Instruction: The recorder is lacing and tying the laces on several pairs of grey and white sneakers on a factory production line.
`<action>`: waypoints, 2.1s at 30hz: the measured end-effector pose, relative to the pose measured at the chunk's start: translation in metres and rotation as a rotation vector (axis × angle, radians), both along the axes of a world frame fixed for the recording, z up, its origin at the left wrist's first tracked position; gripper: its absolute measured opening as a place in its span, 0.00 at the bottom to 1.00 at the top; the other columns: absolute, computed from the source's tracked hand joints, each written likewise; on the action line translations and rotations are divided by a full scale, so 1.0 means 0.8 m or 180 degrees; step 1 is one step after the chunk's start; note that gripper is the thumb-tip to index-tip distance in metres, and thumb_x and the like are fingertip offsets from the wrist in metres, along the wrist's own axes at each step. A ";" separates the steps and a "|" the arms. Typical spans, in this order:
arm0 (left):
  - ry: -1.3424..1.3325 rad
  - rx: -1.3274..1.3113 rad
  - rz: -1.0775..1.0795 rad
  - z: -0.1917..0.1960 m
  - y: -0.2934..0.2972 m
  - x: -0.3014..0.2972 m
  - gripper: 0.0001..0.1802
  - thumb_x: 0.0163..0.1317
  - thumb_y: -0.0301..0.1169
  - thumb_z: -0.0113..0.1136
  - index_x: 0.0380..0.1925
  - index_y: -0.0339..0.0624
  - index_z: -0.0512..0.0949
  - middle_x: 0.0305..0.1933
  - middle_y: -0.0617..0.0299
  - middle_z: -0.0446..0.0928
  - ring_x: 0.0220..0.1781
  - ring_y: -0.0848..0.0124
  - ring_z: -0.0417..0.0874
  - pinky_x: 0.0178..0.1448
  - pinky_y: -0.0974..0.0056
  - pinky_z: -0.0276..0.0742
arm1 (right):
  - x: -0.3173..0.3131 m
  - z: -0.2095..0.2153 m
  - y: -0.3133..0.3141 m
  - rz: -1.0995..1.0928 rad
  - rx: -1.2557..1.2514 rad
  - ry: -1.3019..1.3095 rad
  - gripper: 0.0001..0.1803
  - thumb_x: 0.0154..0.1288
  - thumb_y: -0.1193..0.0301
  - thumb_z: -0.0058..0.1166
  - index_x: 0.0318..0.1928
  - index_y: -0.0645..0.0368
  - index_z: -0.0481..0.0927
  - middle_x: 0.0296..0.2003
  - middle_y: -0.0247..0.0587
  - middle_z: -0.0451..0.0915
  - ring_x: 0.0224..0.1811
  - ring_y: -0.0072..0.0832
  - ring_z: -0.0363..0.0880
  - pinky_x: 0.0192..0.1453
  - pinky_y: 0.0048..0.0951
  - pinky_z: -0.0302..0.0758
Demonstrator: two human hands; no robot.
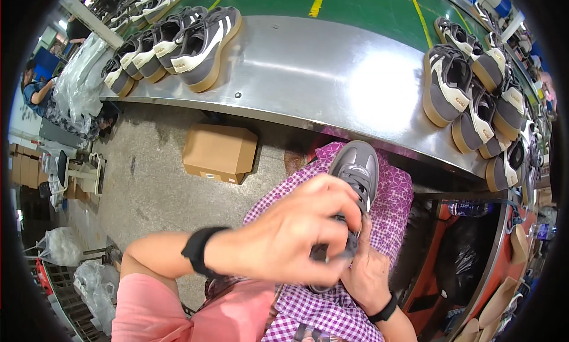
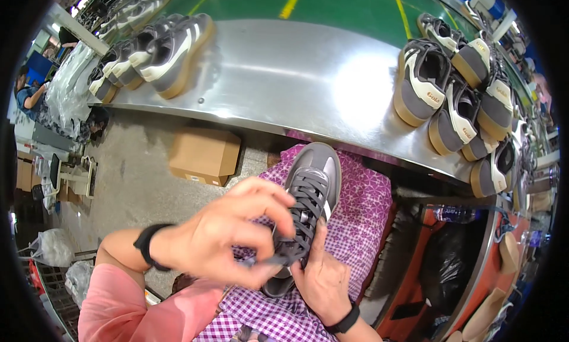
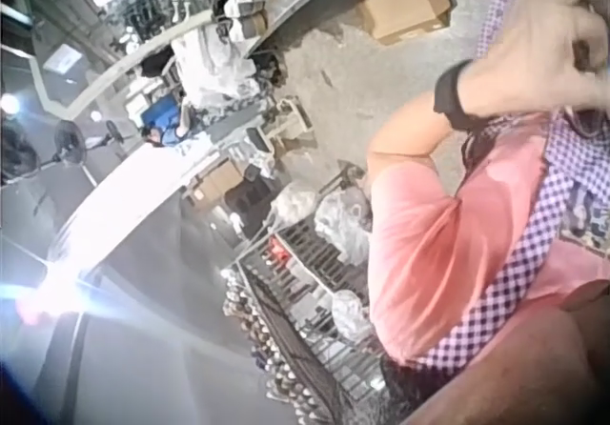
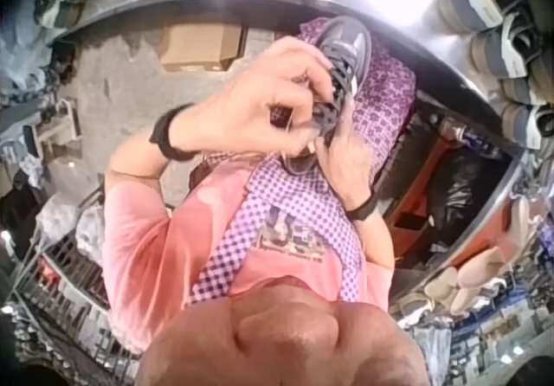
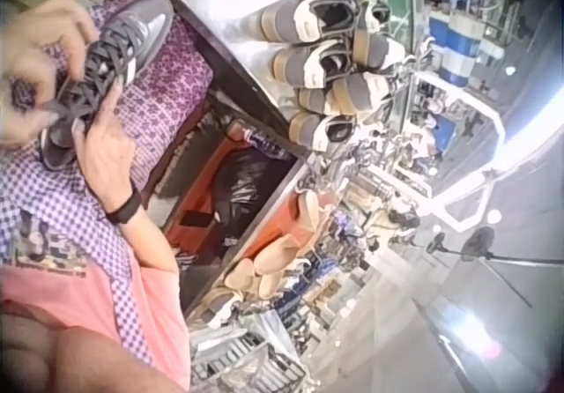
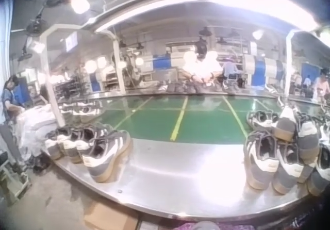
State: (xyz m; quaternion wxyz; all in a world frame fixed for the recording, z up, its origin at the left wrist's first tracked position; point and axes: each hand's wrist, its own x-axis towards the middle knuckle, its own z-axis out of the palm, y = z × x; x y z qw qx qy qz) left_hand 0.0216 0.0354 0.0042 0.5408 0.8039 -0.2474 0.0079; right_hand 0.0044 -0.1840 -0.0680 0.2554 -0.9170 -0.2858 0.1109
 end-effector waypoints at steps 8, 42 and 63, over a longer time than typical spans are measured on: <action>-0.1657 0.2433 0.3730 0.004 0.217 0.097 0.21 0.49 0.34 0.72 0.40 0.35 0.77 0.45 0.50 0.78 0.53 0.57 0.77 0.54 0.59 0.74 | 0.018 0.002 -0.025 -0.0484 0.0503 -0.0589 0.35 0.52 0.80 0.48 0.64 0.77 0.62 0.33 0.59 0.80 0.22 0.46 0.79 0.29 0.39 0.76; 0.0031 0.1169 0.1384 -0.068 -0.013 -0.005 0.44 0.53 0.21 0.55 0.69 0.25 0.46 0.72 0.32 0.52 0.72 0.40 0.57 0.72 0.53 0.61 | 0.069 0.017 0.048 -0.0244 0.1510 0.0531 0.38 0.54 0.80 0.55 0.67 0.69 0.58 0.51 0.65 0.75 0.54 0.54 0.77 0.57 0.38 0.74; -0.0090 0.0415 0.1216 -0.069 0.021 0.013 0.33 0.46 0.39 0.73 0.50 0.34 0.74 0.59 0.47 0.73 0.62 0.50 0.74 0.64 0.53 0.69 | 0.076 0.029 0.024 -0.0361 0.1599 0.0959 0.29 0.62 0.68 0.60 0.60 0.68 0.69 0.60 0.60 0.68 0.65 0.50 0.68 0.67 0.38 0.66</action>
